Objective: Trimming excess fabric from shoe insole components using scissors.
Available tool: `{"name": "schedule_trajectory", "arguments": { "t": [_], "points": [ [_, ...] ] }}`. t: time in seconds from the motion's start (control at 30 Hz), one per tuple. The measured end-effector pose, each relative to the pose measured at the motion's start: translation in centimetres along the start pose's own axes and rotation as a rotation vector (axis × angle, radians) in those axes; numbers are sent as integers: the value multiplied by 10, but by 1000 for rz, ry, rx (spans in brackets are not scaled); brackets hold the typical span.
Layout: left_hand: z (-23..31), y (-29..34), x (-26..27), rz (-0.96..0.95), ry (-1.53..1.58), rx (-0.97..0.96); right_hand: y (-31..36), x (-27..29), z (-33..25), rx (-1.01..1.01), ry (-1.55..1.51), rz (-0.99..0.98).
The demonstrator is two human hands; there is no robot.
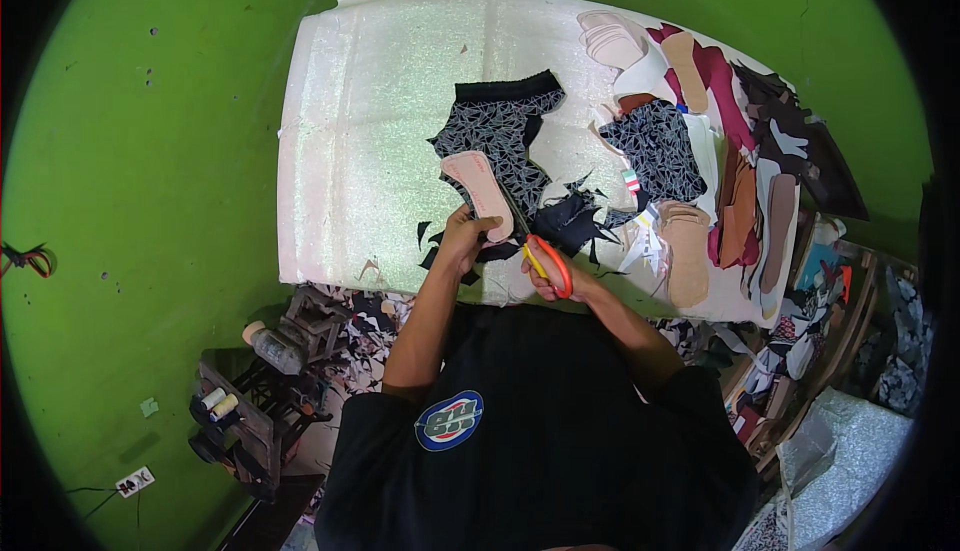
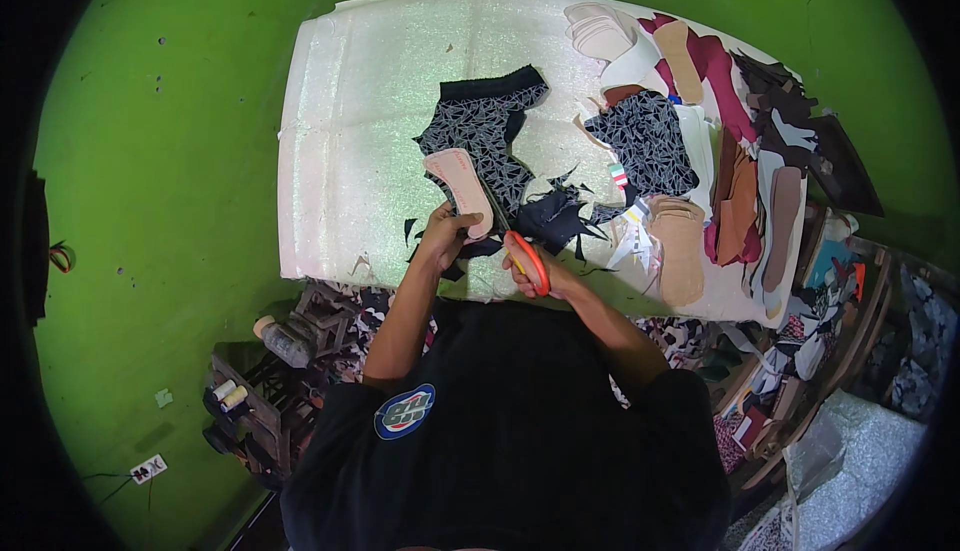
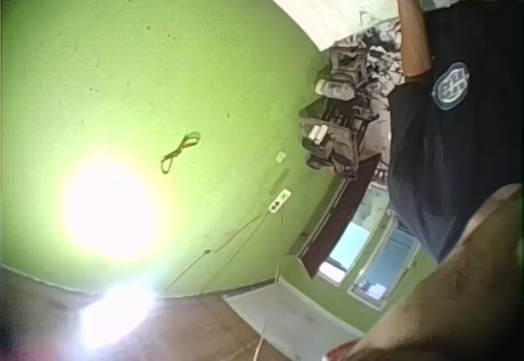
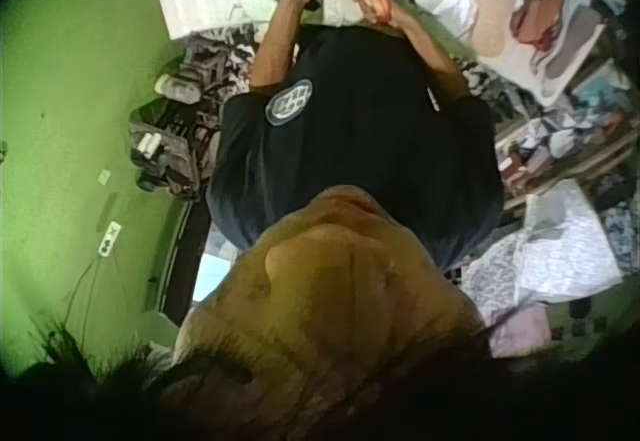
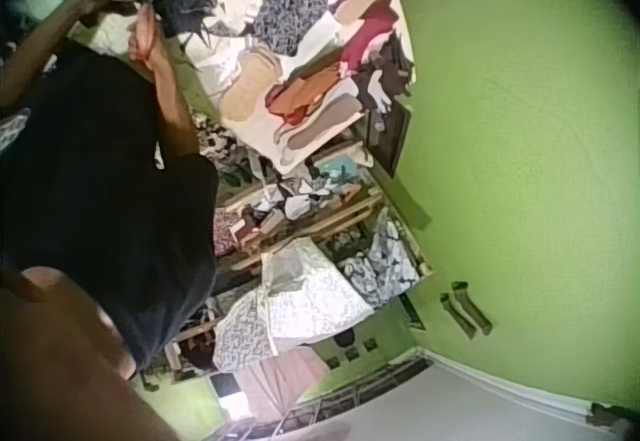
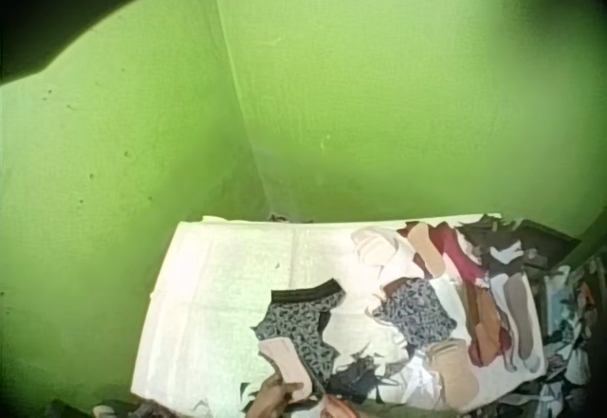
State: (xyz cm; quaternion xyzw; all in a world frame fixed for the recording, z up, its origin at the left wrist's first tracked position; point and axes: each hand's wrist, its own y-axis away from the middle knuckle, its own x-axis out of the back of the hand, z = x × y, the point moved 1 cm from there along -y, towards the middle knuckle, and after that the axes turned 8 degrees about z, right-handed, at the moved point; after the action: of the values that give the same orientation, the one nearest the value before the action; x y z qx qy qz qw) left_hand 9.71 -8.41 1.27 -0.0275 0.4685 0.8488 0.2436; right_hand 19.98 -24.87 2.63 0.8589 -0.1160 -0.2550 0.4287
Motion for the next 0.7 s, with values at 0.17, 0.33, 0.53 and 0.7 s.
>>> {"name": "schedule_trajectory", "arguments": {
  "t": [0.17,0.33,0.53,0.7],
  "points": [
    [-2,3,0,5,-9,16,-5,4,-1,-11,-21,-25],
    [0,6,-1,-12,-23,24,-8,7,-4,-36,-13,-48],
    [0,7,0,8,-22,15,-9,-1,-5,-58,-84,-28],
    [0,7,-1,-16,2,30,-11,1,-4,-68,-132,-47]
  ]
}}
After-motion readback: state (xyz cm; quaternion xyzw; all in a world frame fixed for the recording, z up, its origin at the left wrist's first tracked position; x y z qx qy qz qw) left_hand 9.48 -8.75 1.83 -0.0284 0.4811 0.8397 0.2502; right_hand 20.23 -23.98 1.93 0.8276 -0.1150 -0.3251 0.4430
